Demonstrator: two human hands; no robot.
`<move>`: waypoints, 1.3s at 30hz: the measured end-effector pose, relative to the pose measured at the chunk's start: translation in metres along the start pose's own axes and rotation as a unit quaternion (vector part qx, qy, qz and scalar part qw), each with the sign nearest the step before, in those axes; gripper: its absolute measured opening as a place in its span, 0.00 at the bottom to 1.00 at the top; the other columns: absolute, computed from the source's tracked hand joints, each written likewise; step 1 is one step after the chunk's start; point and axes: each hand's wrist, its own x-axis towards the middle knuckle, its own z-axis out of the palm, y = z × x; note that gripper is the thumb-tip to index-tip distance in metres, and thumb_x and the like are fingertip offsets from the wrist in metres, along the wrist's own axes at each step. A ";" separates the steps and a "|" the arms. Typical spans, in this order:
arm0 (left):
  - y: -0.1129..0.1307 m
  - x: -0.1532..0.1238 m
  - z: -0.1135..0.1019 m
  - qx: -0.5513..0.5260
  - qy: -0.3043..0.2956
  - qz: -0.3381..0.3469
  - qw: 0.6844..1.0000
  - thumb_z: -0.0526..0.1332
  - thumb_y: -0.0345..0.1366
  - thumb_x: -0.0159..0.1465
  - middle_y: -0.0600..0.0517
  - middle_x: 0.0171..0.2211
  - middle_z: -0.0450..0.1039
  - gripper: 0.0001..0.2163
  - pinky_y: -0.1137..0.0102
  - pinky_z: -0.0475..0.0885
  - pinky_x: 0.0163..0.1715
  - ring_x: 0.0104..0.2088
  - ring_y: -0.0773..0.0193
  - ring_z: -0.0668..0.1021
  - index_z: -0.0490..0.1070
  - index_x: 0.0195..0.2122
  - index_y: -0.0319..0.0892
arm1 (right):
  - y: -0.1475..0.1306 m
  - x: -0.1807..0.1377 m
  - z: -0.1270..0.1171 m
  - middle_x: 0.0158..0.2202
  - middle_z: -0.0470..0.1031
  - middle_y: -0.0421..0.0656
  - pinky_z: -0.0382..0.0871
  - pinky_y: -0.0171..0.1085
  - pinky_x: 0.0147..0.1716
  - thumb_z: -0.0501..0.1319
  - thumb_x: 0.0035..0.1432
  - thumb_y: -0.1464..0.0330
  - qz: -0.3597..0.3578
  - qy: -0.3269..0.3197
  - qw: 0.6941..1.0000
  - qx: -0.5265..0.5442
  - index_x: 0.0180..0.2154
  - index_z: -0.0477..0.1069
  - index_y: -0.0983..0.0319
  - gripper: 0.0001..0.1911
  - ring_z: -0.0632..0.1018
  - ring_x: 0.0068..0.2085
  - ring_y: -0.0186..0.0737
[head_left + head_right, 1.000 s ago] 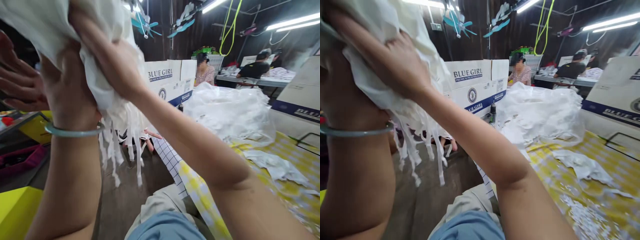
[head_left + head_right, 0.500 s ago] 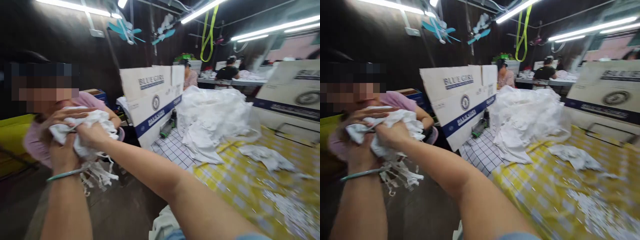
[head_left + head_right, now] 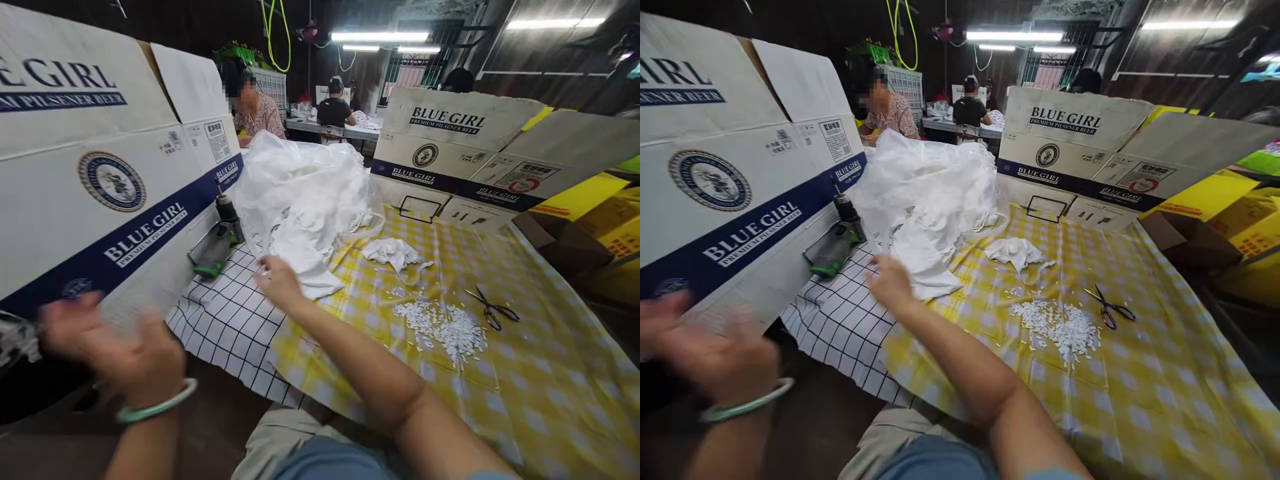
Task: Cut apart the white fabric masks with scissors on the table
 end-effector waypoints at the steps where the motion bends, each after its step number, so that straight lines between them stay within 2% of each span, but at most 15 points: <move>1: 0.009 -0.005 0.022 0.010 -0.024 0.039 0.999 0.56 0.30 0.60 0.39 0.64 0.51 0.25 0.35 0.47 0.64 0.67 0.39 0.52 0.56 0.60 0.43 | 0.030 0.000 -0.026 0.52 0.73 0.48 0.63 0.46 0.57 0.56 0.63 0.69 0.037 0.046 0.998 -0.027 0.46 0.69 0.59 0.10 0.71 0.56 0.45; 4: 0.035 -0.002 0.109 0.011 -0.203 0.148 0.968 0.52 0.23 0.61 0.41 0.58 0.64 0.20 0.50 0.63 0.62 0.62 0.51 0.66 0.65 0.54 0.42 | 0.095 0.000 -0.071 0.50 0.70 0.55 0.61 0.55 0.54 0.64 0.54 0.66 0.110 0.116 0.983 -0.089 0.41 0.69 0.63 0.12 0.67 0.57 0.57; 8: 0.047 0.029 0.213 0.019 -0.383 0.225 0.896 0.55 0.17 0.52 0.40 0.58 0.68 0.24 0.49 0.64 0.61 0.64 0.46 0.65 0.74 0.48 0.40 | 0.119 -0.012 -0.089 0.36 0.71 0.45 0.66 0.44 0.47 0.64 0.49 0.72 0.076 0.110 0.985 -0.114 0.28 0.64 0.60 0.07 0.73 0.45 0.48; 10: 0.050 0.046 0.241 0.019 -0.451 0.260 0.854 0.57 0.18 0.50 0.41 0.55 0.72 0.20 0.48 0.63 0.61 0.63 0.45 0.67 0.76 0.42 0.41 | 0.115 -0.024 -0.099 0.33 0.70 0.40 0.66 0.37 0.43 0.60 0.50 0.75 0.028 0.107 0.987 -0.113 0.28 0.62 0.59 0.07 0.73 0.40 0.41; 12: 0.059 0.063 0.253 0.016 -0.496 0.291 0.818 0.58 0.20 0.51 0.44 0.47 0.77 0.13 0.54 0.64 0.61 0.57 0.51 0.73 0.76 0.34 0.41 | 0.109 -0.040 -0.112 0.31 0.68 0.38 0.66 0.34 0.39 0.57 0.49 0.76 -0.015 0.105 0.988 -0.115 0.28 0.60 0.59 0.08 0.72 0.36 0.37; 14: 0.073 0.080 0.250 0.016 -0.512 0.306 0.803 0.57 0.23 0.55 0.48 0.38 0.78 0.09 0.62 0.69 0.55 0.47 0.58 0.78 0.74 0.32 0.40 | 0.107 -0.057 -0.126 0.31 0.66 0.38 0.65 0.33 0.36 0.55 0.48 0.77 -0.045 0.101 0.986 -0.124 0.28 0.59 0.58 0.09 0.70 0.34 0.36; 16: 0.089 0.097 0.235 0.022 -0.499 0.306 0.810 0.54 0.27 0.61 0.50 0.34 0.75 0.08 0.66 0.72 0.45 0.38 0.62 0.77 0.73 0.36 0.39 | 0.109 -0.075 -0.136 0.31 0.66 0.39 0.65 0.34 0.36 0.54 0.48 0.78 -0.061 0.097 0.984 -0.140 0.28 0.58 0.58 0.09 0.70 0.34 0.37; 20: 0.102 0.104 0.182 0.036 -0.473 0.299 0.828 0.54 0.32 0.63 0.53 0.27 0.71 0.08 0.69 0.67 0.30 0.26 0.65 0.72 0.70 0.40 0.41 | 0.123 -0.113 -0.143 0.35 0.69 0.45 0.66 0.39 0.39 0.53 0.49 0.80 -0.045 0.097 0.978 -0.181 0.29 0.60 0.58 0.11 0.71 0.38 0.43; 24: 0.087 0.051 0.124 0.018 -0.537 0.242 0.808 0.57 0.37 0.64 0.56 0.20 0.68 0.05 0.72 0.61 0.23 0.20 0.66 0.69 0.68 0.31 0.44 | 0.123 -0.146 -0.139 0.42 0.72 0.48 0.67 0.47 0.46 0.60 0.52 0.76 -0.013 0.077 0.977 -0.199 0.39 0.66 0.59 0.12 0.72 0.45 0.51; 28: 0.082 -0.015 0.088 -0.054 -0.594 0.113 0.795 0.54 0.37 0.68 0.57 0.20 0.66 0.09 0.74 0.60 0.22 0.21 0.69 0.67 0.67 0.31 0.43 | 0.105 -0.143 -0.119 0.59 0.65 0.52 0.61 0.50 0.59 0.69 0.52 0.61 -0.072 0.058 0.983 -0.158 0.59 0.58 0.59 0.36 0.66 0.59 0.53; 30: 0.086 -0.032 0.078 -0.082 -0.574 0.092 0.809 0.54 0.37 0.68 0.58 0.21 0.66 0.09 0.75 0.60 0.23 0.21 0.70 0.66 0.66 0.32 0.42 | 0.098 -0.128 -0.107 0.59 0.66 0.52 0.60 0.50 0.59 0.66 0.56 0.64 -0.109 0.052 0.980 -0.157 0.57 0.62 0.59 0.28 0.66 0.60 0.52; 32: 0.088 -0.037 0.069 -0.093 -0.555 0.090 0.821 0.55 0.37 0.69 0.58 0.22 0.65 0.09 0.74 0.59 0.23 0.21 0.71 0.65 0.67 0.32 0.42 | 0.094 -0.111 -0.101 0.51 0.73 0.50 0.62 0.49 0.55 0.61 0.56 0.73 -0.137 0.049 0.977 -0.155 0.46 0.69 0.59 0.15 0.70 0.55 0.50; 34: 0.088 -0.035 0.062 -0.095 -0.558 0.074 0.821 0.55 0.38 0.69 0.57 0.21 0.66 0.08 0.74 0.58 0.22 0.20 0.71 0.65 0.68 0.34 0.42 | 0.091 -0.100 -0.104 0.42 0.76 0.47 0.64 0.46 0.51 0.57 0.54 0.78 -0.159 0.066 0.976 -0.134 0.37 0.70 0.59 0.10 0.73 0.48 0.47; 36: 0.087 -0.030 0.058 -0.124 -0.587 0.014 0.800 0.54 0.40 0.69 0.56 0.22 0.68 0.09 0.74 0.60 0.23 0.21 0.70 0.66 0.71 0.37 0.42 | 0.087 -0.099 -0.115 0.37 0.75 0.45 0.65 0.44 0.48 0.55 0.53 0.79 -0.171 0.078 0.976 -0.109 0.34 0.68 0.58 0.11 0.74 0.44 0.44; 39: 0.087 -0.026 0.060 -0.216 -0.645 -0.141 0.719 0.54 0.44 0.69 0.55 0.23 0.67 0.13 0.74 0.64 0.24 0.23 0.69 0.68 0.72 0.35 0.42 | 0.077 -0.109 -0.136 0.35 0.73 0.43 0.66 0.41 0.46 0.55 0.55 0.77 -0.130 0.069 0.987 -0.068 0.35 0.68 0.58 0.09 0.73 0.41 0.41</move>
